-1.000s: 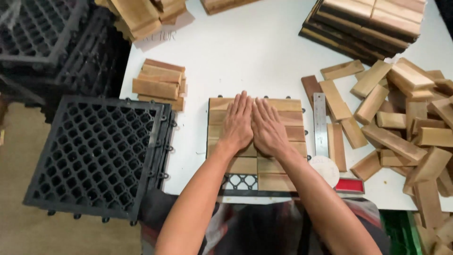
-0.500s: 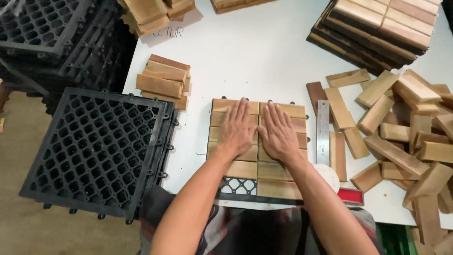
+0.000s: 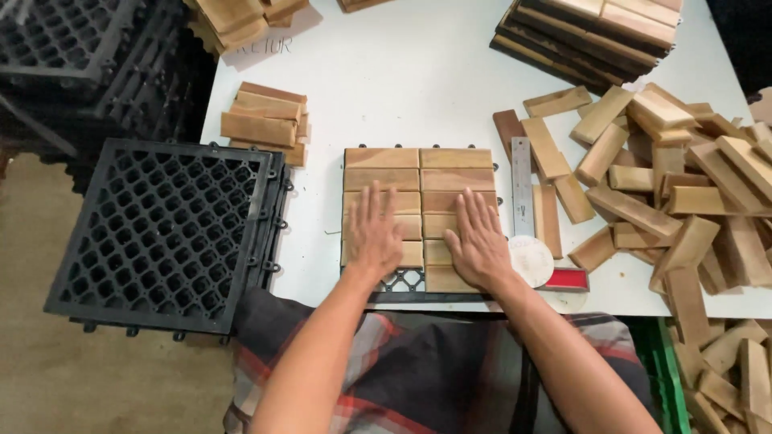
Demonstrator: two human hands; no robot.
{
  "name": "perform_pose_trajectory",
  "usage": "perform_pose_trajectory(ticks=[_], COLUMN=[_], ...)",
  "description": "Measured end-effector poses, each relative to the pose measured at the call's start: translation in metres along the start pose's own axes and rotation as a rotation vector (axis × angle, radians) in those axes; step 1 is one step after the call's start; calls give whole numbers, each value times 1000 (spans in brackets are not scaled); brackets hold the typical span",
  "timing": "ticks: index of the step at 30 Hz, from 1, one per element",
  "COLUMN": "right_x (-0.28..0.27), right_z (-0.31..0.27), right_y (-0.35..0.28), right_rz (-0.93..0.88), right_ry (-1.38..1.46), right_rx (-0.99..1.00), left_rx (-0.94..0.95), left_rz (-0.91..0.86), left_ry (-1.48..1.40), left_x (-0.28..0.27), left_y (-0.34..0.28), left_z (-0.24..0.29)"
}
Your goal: Sanding the edges of wooden slats and assembling them into a plastic interlocking grid to create floor tiles.
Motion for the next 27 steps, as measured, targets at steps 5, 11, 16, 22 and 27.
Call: perform_pose_trajectory(ticks=[5,11,16,22,27], right_x=[-14,-9,-14,-7,-5], right_z=[6,-1,7,12,11], right_y=[-17,-26,-26,-28,-32], right_rz=[56,-6,-2,20,2], right_ry=[45,-37,-46,25,-98], right_rx=[20,-143,-85,-137,-257], left_rx=[-51,378,374,360,372], left_rz=[168,152,95,53,23], left_ry=[75,140,158,179,162], left_x=[-4,37,34,32,31], left_y=[-5,-10,-5,-5,-5], left_z=[-35,-25,-24,-20,-22])
Point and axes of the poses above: each hand's wrist, its own y-axis towards the middle knuckle, its own x-axis out of the palm, z = x × y, the point moved 1 cm from there along y, towards the middle knuckle, and after that the axes turned 4 degrees about z, right-handed, at the moved point
